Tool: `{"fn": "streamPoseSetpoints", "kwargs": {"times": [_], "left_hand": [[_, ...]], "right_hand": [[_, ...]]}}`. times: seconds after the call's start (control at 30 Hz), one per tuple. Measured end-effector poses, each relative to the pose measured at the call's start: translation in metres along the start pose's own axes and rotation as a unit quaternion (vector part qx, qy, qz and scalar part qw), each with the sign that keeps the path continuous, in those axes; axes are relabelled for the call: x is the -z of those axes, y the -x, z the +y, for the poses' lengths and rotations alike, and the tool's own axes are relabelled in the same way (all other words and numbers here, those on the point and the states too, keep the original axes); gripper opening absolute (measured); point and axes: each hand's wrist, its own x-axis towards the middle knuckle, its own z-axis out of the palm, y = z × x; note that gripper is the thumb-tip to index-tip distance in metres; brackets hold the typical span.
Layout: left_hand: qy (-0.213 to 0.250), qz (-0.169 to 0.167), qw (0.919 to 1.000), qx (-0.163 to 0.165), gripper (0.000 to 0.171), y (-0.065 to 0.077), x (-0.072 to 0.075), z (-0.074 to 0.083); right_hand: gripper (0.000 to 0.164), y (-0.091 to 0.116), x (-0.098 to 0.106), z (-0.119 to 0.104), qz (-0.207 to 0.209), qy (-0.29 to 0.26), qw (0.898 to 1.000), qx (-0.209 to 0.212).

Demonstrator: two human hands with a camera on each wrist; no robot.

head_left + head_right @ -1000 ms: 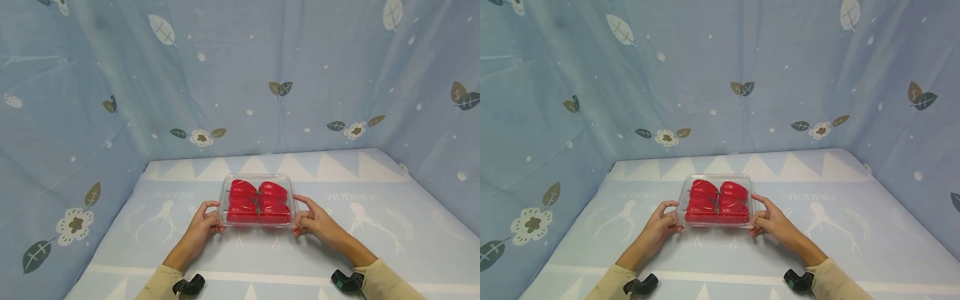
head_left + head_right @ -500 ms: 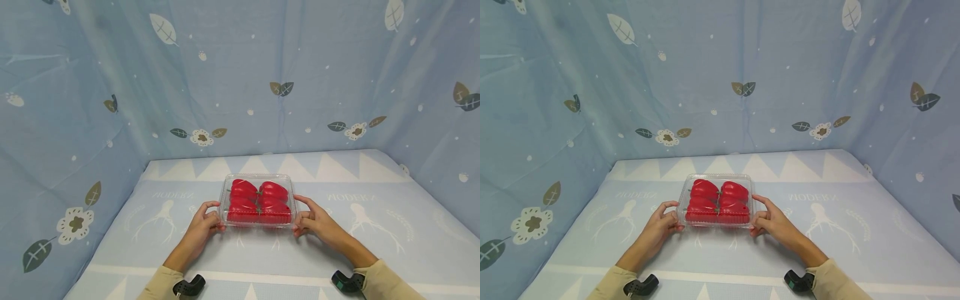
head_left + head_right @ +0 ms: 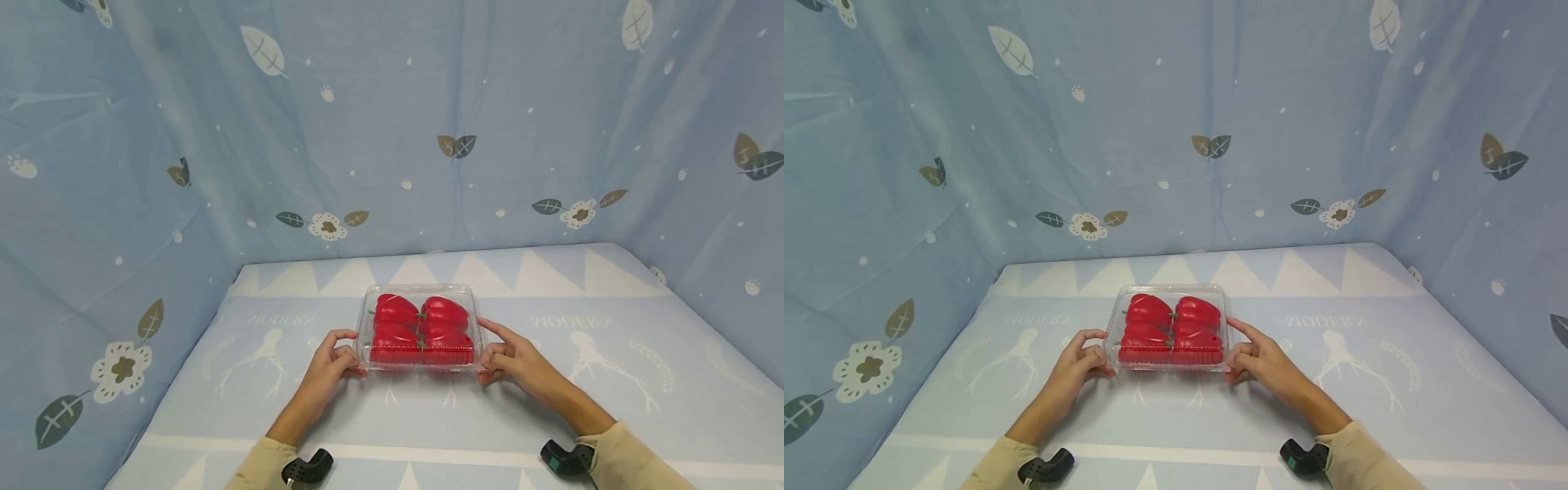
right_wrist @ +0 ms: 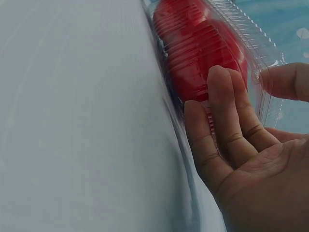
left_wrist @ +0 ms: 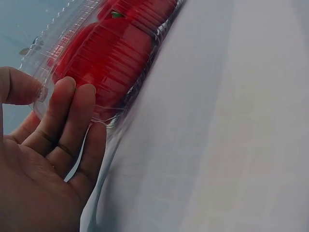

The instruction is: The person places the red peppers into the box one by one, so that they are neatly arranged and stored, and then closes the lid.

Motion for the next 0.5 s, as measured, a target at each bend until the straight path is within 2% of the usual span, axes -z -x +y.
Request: {"fn": "streamPoseSetpoints", "kwargs": {"times": [0.5], "left_hand": [[-0.029, -0.012, 0.9991, -0.028, 0.038, 0.0005, 0.0021, -0.0024]], "right_hand": [[0.071, -0.0001, -0.0006, -0.0007, 0.022, 0.01, 1.0, -0.006]]}}
